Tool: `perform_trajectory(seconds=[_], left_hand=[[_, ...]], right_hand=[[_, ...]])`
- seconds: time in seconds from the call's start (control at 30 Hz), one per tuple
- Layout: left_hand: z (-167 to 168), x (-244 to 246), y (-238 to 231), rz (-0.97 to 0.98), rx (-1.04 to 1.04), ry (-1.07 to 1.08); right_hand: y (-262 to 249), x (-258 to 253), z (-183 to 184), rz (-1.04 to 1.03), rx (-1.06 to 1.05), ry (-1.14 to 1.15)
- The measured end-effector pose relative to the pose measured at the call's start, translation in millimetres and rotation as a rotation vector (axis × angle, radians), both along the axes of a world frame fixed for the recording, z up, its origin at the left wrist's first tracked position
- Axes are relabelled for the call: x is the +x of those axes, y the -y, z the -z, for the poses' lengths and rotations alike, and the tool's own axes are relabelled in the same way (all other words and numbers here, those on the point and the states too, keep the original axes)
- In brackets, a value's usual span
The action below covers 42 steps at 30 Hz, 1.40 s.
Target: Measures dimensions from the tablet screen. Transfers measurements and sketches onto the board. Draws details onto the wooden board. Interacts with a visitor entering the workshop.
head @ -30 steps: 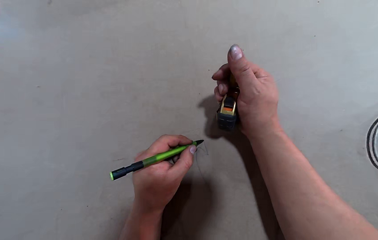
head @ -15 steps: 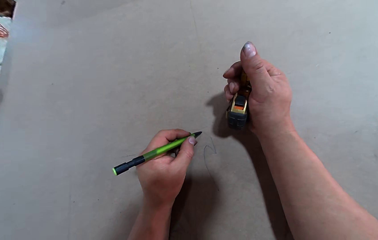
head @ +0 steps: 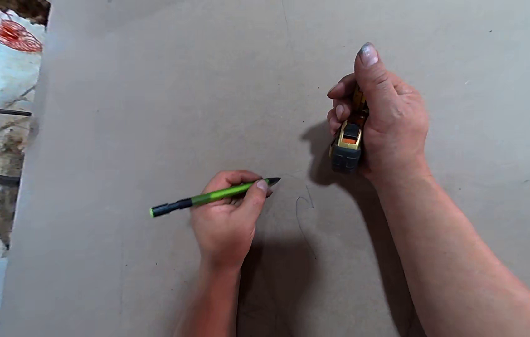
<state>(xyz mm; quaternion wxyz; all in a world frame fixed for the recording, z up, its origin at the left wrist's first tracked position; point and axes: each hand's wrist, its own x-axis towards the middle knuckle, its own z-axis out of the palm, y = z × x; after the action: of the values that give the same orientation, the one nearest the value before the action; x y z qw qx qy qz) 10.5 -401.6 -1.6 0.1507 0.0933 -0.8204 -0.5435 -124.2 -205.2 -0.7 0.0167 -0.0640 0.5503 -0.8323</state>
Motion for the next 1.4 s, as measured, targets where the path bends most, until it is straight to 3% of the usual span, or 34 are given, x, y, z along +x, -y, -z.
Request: perform_trajectory(seconds=[0.1, 0.47, 0.77, 1.0, 1.4], left_hand=[[-4, -14, -1, 0.055, -0.045, 0.065], [-1, -4, -3, 0.112, -0.090, -0.007], [-3, 18, 3, -0.071, -0.101, 0.019], [-2, -4, -9, -0.043, -0.099, 0.017], [-1, -4, -13, 0.223, -0.090, -0.008]], right_hand=[[0, 0, 0, 0.002, 0.003, 0.006], [1, 0, -1, 0.007, -0.008, 0.018], [1, 0, 0, 0.009, -0.002, 0.003], [1, -1, 0, 0.007, 0.001, -0.003], [1, -1, 0, 0.003, -0.013, 0.013]])
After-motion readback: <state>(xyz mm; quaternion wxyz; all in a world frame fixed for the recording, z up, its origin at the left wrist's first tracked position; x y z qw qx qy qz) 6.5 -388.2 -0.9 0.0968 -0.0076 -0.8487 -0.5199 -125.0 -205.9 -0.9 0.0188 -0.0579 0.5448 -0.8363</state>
